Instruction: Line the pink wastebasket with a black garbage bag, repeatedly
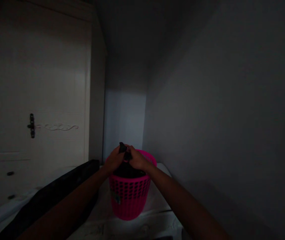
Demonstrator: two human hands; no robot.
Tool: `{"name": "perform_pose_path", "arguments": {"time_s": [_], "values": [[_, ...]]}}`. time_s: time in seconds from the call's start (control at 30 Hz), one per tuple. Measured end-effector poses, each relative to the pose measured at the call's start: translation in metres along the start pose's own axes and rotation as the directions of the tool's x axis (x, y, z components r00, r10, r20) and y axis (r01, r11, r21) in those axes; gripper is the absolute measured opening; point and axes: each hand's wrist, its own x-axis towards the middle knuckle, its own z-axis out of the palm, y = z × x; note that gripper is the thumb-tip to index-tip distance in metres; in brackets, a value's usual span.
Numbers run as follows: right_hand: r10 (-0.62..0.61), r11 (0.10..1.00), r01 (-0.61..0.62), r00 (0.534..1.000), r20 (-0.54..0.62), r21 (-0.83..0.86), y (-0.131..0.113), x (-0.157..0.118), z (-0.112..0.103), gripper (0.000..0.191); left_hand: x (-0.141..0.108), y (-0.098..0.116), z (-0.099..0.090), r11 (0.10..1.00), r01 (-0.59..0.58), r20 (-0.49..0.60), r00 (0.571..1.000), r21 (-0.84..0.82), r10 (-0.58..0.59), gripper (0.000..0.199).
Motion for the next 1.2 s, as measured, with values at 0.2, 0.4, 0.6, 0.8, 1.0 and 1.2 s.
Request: {"name": "perform_pose_path", "arguments": {"time_s": [0.2, 0.4, 0.6, 0.8, 1.0, 1.2], "values": [[-0.046, 0.999, 0.046, 0.999, 0.017, 0.013, -0.008, -0.001, -0.001, 0.071, 0.001, -0.006, -0.001, 0.999, -0.052, 0.004, 0.999, 0.002, 0.052, 0.029], [0.035, 0.997, -0.031, 0.998, 0.047, -0.073, -0.010, -0.003, -0.001, 0.047, 0.000, -0.003, 0.000, 1.000, 0.016, -0.041, 0.999, -0.002, -0.016, 0.030], [0.074, 0.991, -0.069, 0.997, 0.039, -0.116, -0.015, -0.004, -0.002, 0.047, -0.003, 0.002, -0.001, 1.000, 0.017, -0.038, 0.999, 0.000, -0.017, 0.031], [0.070, 0.991, -0.066, 0.997, 0.034, -0.113, -0.020, -0.005, -0.003, 0.048, -0.004, 0.000, -0.001, 1.000, 0.010, -0.033, 0.999, -0.015, -0.011, 0.031], [0.073, 0.992, -0.067, 0.996, 0.056, -0.111, -0.027, -0.007, -0.005, 0.048, -0.001, -0.006, 0.001, 1.000, -0.014, -0.031, 0.999, -0.023, 0.014, 0.030], [0.068, 0.991, -0.061, 0.996, 0.058, -0.123, -0.026, -0.007, -0.003, 0.048, 0.001, -0.011, 0.002, 0.999, -0.023, -0.042, 0.999, -0.022, 0.022, 0.032]]}}
